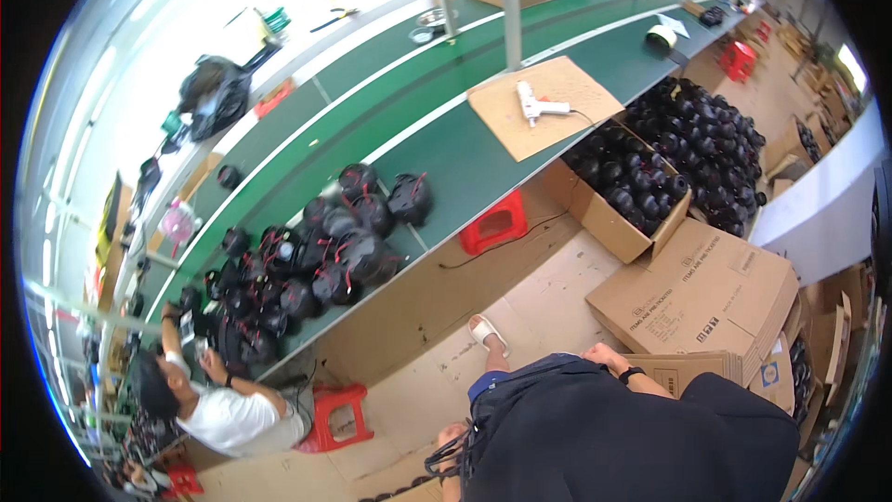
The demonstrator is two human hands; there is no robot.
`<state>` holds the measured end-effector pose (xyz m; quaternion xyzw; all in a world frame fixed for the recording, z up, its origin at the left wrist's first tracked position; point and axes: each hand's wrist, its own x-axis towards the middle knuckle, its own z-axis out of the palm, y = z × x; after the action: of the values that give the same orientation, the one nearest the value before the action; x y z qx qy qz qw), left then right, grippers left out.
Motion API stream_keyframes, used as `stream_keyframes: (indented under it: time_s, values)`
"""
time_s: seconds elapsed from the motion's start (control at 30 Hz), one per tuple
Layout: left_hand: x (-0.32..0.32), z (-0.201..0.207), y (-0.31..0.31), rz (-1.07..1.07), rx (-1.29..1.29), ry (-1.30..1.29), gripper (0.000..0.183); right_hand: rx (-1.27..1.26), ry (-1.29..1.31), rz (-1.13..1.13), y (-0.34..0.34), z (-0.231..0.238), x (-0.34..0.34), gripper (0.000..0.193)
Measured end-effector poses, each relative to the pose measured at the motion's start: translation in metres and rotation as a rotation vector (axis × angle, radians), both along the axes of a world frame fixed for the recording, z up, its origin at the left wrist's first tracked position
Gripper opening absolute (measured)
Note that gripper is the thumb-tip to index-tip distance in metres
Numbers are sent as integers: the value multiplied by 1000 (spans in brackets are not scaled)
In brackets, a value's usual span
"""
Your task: Assembling black plastic housings using a hot glue gun and organizing wiring.
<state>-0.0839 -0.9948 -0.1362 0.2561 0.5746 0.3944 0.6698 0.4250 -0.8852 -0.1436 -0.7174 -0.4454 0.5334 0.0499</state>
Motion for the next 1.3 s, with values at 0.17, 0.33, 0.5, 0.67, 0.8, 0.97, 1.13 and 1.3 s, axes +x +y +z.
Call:
stream_keyframes:
  time_s: [0.17, 0.33, 0.5, 0.67, 0.8, 0.97, 1.13, 1.3]
  values:
    - [-38, -41, 126, -249, -125, 465, 26, -32, -130, 24, 53, -16, -9, 41]
    - [-19, -37, 253, -229, -221, 335, 34, -1, 68, -220, 132, 44, -12, 20]
    - [-22, -49, 303, -557, -140, 419, 37, 156, 211, -429, 174, 78, -9, 19]
    - [-38, -61, 339, -600, -239, 372, 34, 59, 226, -636, 165, 90, 2, 20]
    - [14, -35, 389, -561, -385, 385, 31, -150, 41, -615, 113, 56, 32, 18]
    - [77, -9, 451, -426, -155, 375, 26, -366, 65, -595, 112, 14, 79, 20]
    - [183, 49, 501, -475, 180, 1107, 25, -47, 194, -756, 167, -32, 174, 20]
    - [231, 98, 516, -537, 99, 1644, 65, 57, 211, -824, 259, 38, 249, 20]
